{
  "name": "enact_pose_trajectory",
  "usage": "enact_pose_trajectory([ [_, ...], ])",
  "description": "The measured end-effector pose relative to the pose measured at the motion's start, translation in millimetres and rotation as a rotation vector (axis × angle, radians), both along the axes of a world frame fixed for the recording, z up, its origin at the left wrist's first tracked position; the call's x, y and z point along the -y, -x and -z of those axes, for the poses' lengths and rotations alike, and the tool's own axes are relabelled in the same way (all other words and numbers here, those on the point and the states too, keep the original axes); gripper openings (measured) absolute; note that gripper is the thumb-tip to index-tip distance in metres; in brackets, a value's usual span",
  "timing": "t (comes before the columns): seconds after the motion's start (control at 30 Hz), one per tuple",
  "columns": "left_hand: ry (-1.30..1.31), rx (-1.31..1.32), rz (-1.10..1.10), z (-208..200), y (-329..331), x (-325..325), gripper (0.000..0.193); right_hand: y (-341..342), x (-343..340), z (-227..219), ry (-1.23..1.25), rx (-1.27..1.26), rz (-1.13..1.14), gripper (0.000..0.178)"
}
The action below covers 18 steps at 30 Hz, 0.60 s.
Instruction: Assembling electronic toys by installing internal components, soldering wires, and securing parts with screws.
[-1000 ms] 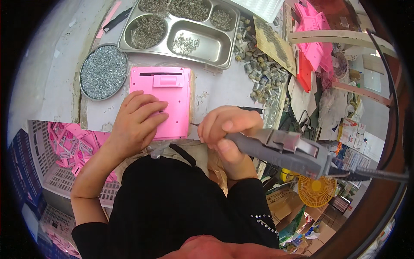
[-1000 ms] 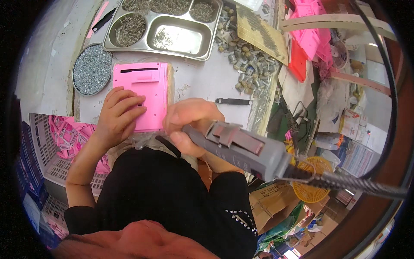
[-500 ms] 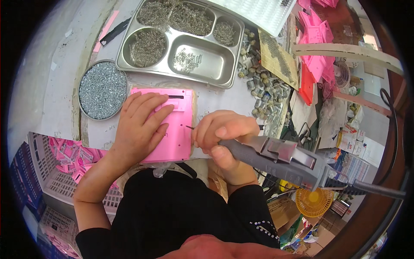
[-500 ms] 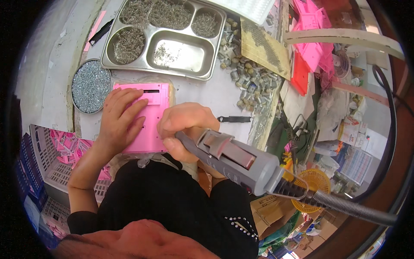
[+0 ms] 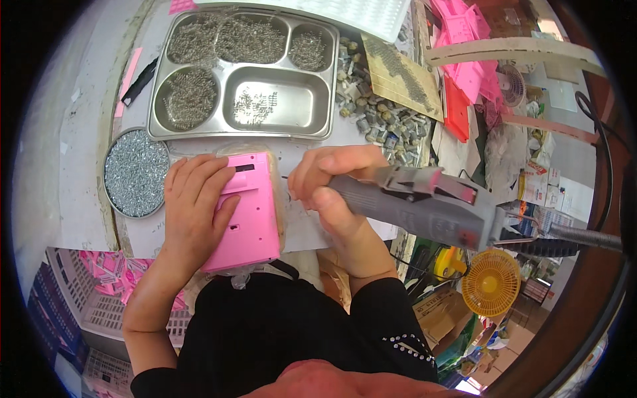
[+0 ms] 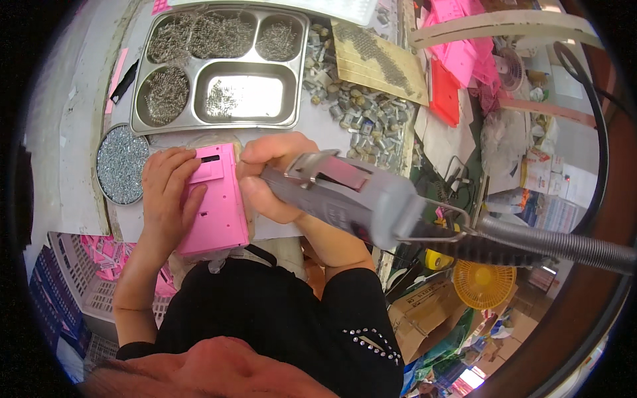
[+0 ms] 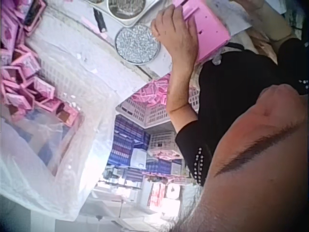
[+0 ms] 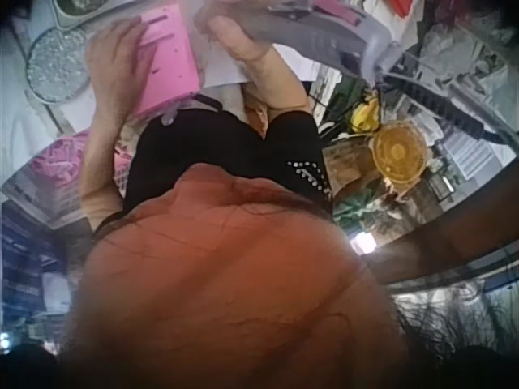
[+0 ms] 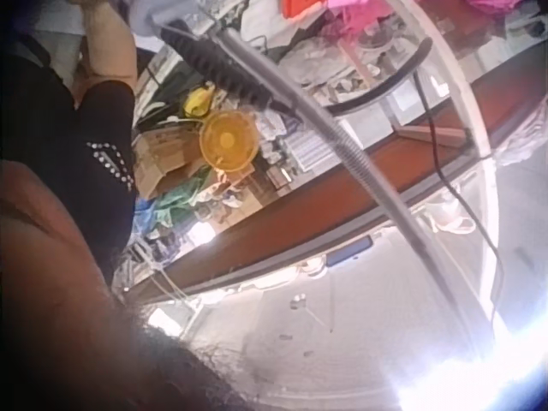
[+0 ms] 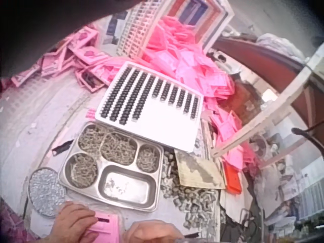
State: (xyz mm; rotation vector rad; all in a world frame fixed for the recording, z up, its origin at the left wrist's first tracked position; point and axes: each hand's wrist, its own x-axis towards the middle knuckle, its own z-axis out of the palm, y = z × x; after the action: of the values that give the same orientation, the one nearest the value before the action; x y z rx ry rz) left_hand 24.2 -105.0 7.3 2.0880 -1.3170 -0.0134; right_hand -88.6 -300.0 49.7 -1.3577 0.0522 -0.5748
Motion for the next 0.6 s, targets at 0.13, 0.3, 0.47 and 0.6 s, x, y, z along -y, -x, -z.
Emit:
enact_pose_trajectory([
  [0.13, -0.035, -0.026, 0.018, 2.6, 1.2, -0.8, 0.045, 2.3, 4.9, 5.8, 0.027, 0.000, -0.020, 0.035],
  [0.3, -0.047, 0.035, 0.001, -9.3, 5.7, -4.5, 0.048, 10.5, 3.3, 1.3, 0.009, 0.031, -0.073, 0.038],
  [0.47, -0.082, 0.005, 0.174, -12.3, 31.5, -29.4, 0.044, 10.1, -1.2, 17.6, 0.093, 0.060, -0.075, 0.036],
  [0.6, -0.097, 0.009, 0.175, -4.1, 40.6, -31.4, 0.041, 0.2, -1.0, 23.1, 0.178, 0.084, -0.058, 0.034],
])
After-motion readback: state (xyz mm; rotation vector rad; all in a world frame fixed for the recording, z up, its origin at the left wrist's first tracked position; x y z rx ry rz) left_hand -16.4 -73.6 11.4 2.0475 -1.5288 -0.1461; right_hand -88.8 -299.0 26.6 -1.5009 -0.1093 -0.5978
